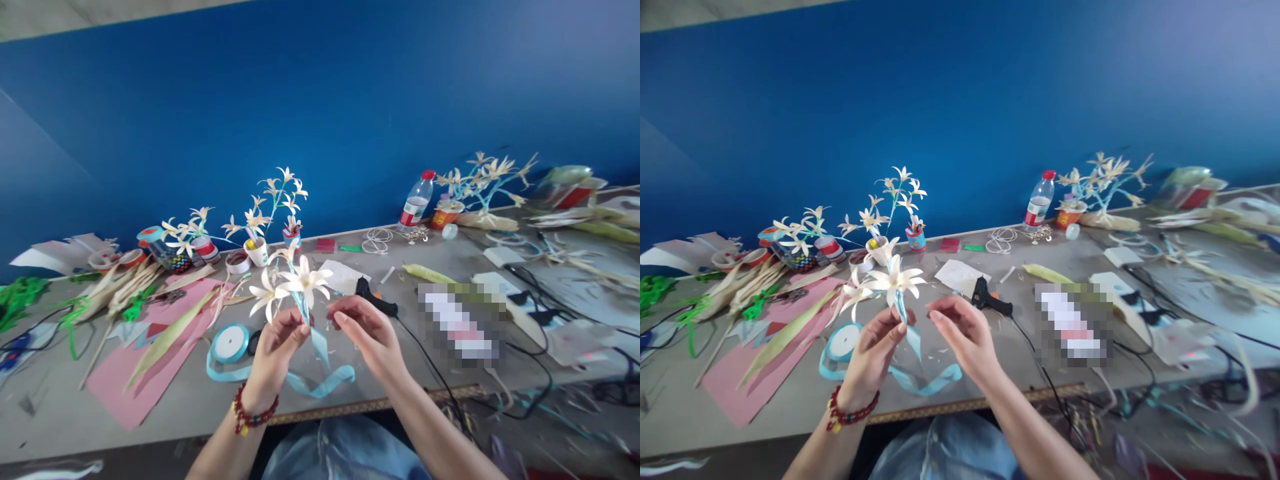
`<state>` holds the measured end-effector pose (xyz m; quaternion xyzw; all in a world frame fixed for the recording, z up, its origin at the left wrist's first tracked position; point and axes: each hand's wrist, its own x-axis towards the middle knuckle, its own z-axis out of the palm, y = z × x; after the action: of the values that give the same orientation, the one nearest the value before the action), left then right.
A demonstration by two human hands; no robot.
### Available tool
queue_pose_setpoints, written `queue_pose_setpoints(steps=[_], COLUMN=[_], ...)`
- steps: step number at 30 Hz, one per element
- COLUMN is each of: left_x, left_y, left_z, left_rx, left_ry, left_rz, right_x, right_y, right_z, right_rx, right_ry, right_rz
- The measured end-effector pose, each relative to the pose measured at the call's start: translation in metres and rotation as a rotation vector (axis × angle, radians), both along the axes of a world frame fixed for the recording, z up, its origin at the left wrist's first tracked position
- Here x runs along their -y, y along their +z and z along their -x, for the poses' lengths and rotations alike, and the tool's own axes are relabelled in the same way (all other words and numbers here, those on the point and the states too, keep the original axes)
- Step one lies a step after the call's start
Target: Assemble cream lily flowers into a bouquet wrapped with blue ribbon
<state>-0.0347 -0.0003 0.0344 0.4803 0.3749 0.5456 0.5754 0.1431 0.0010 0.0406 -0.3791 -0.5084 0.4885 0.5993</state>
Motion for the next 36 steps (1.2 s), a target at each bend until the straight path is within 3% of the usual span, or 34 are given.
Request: queue_pose_setpoints(steps=[4, 8, 16, 23, 36], left_x=[0.0, 0.0, -0.001, -0.001, -0.003], left_y=[-0.001, -0.004, -0.007, -0.008, -0.016], left_z=[-0.006, -0.006, -0.005, -0.004, -0.001], left_rx=[0.037, 0.065, 0.199, 0.173, 0.123], left_ry=[-0.027, -0.062, -0.093, -0.1, -0.144], left_rz=[0.005, 0.011, 0.022, -0.034, -0.08], right_x=[-0.007, -0.012, -0.009, -0.01, -0.011], right_y=[0.017, 0.018, 0.017, 0.017, 0.008], right_z=[0.008, 0.017, 0.027, 0.032, 0.031], right_rx=[0.077, 0.087, -0.181, -0.347, -0.12], right_ry=[0.141, 0.108, 0.119, 0.145, 0.061], right_rz=[-0.084, -0.078, 0.04, 0.103, 0.095])
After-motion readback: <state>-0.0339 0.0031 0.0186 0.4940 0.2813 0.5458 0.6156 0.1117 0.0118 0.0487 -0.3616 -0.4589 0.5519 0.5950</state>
